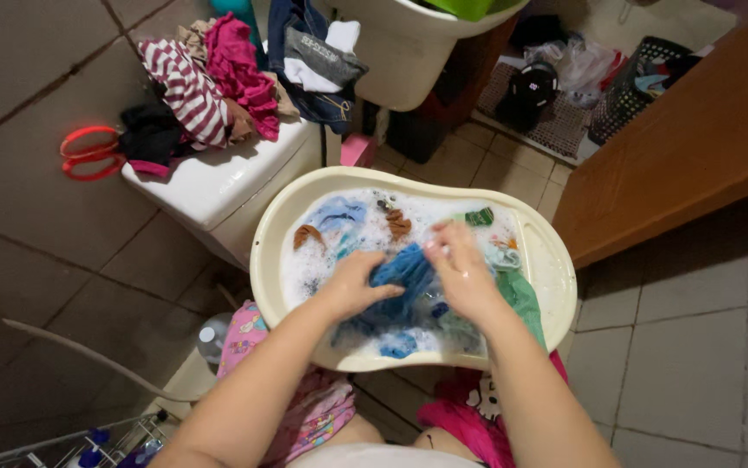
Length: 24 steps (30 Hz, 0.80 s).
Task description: The person hand washes a mixed load of colorful clothes in a soapy basin, agitating and rinsing items by hand. They occasionally use a handheld shower head to add water and then place cleaned items on a nearby toilet tank.
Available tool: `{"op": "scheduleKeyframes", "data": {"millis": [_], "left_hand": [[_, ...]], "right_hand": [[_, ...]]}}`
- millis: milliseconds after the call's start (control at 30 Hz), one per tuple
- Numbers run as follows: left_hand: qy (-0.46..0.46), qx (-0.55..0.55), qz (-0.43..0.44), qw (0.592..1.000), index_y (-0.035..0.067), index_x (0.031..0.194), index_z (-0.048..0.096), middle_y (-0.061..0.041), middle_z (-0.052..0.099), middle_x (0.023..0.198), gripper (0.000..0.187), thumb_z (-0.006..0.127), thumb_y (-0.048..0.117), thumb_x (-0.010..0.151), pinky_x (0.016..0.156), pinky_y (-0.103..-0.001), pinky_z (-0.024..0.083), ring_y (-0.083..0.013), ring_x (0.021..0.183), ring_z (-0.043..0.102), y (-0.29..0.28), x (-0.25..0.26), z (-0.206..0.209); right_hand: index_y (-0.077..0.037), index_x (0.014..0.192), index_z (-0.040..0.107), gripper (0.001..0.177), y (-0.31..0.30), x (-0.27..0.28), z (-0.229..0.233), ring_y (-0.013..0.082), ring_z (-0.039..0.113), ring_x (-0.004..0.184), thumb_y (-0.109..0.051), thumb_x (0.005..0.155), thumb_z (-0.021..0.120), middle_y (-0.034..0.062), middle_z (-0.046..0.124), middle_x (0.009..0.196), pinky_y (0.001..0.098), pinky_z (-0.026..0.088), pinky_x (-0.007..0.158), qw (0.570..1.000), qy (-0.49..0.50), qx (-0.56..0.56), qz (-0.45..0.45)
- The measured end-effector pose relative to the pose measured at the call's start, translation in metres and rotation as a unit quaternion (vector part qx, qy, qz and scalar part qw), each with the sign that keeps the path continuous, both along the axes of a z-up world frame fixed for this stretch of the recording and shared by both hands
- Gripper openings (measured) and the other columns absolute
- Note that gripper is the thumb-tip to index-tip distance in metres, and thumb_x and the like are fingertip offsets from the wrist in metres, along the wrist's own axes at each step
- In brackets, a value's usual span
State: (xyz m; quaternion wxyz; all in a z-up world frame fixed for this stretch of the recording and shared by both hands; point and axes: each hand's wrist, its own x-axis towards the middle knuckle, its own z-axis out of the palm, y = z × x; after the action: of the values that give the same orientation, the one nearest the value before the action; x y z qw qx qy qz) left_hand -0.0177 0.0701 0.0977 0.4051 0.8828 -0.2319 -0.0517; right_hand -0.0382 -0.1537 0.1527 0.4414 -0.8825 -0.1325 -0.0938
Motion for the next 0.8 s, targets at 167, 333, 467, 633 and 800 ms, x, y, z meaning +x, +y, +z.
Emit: {"op": "scheduleKeyframes", "data": {"millis": [167,333,467,633,800], "left_hand": [[0.013,-0.042,0.011,0.999,0.005,0.091,0.070,-0.015,0.066,0.083,0.041,0.080,0.043,0.081,0.076,-0.044,0.050,-0.0326,0.082,0.064,0.013,0.011,0.075],[-0.225,-0.035,0.061,0.972,0.011,0.094,0.073,-0.011,0.070,0.092,0.024,0.070,0.035,0.091,0.078,-0.046,0.048,-0.0348,0.088,0.061,0.013,0.000,0.093],[-0.217,0.077,0.094,0.969,0.010,0.095,0.071,-0.015,0.070,0.101,0.023,0.065,0.032,0.094,0.083,-0.050,0.049,-0.0375,0.097,0.062,-0.017,-0.012,0.027],[-0.108,0.233,-0.010,0.966,0.010,0.111,0.070,-0.013,0.072,0.101,0.030,0.066,0.021,0.083,0.095,-0.055,0.045,-0.0336,0.101,0.066,-0.049,-0.016,-0.103],[0.055,0.439,-0.109,0.890,0.014,0.114,0.075,-0.015,0.071,0.121,0.032,0.068,0.018,0.083,0.101,-0.047,0.050,-0.0330,0.115,0.067,-0.069,0.013,-0.154]], "right_hand": [[-0.011,0.107,0.060,0.031,-0.022,-0.001,0.032,0.0200,0.061,0.106,-0.041,0.106,0.052,0.0054,0.067,0.107,0.0409,0.047,0.098,0.967,0.093,0.227,-0.074],[-0.011,0.113,0.057,0.028,-0.046,0.009,0.024,0.0183,0.061,0.114,-0.038,0.104,0.057,0.0044,0.068,0.114,0.0374,0.047,0.101,0.973,0.154,0.120,-0.127],[-0.011,0.115,0.054,0.031,-0.057,0.001,-0.016,0.0182,0.062,0.115,-0.028,0.093,0.069,0.0046,0.066,0.116,0.0362,0.048,0.092,0.980,0.153,0.102,-0.072],[-0.012,0.118,0.062,0.031,-0.069,-0.009,-0.055,0.0180,0.065,0.112,-0.028,0.093,0.069,0.0045,0.070,0.118,0.0337,0.050,0.091,0.966,0.226,0.079,-0.096],[-0.012,0.121,0.065,0.035,-0.061,-0.017,-0.069,0.0218,0.067,0.109,-0.030,0.091,0.071,0.0076,0.071,0.120,0.0333,0.052,0.094,0.958,0.267,0.075,-0.072]]}}
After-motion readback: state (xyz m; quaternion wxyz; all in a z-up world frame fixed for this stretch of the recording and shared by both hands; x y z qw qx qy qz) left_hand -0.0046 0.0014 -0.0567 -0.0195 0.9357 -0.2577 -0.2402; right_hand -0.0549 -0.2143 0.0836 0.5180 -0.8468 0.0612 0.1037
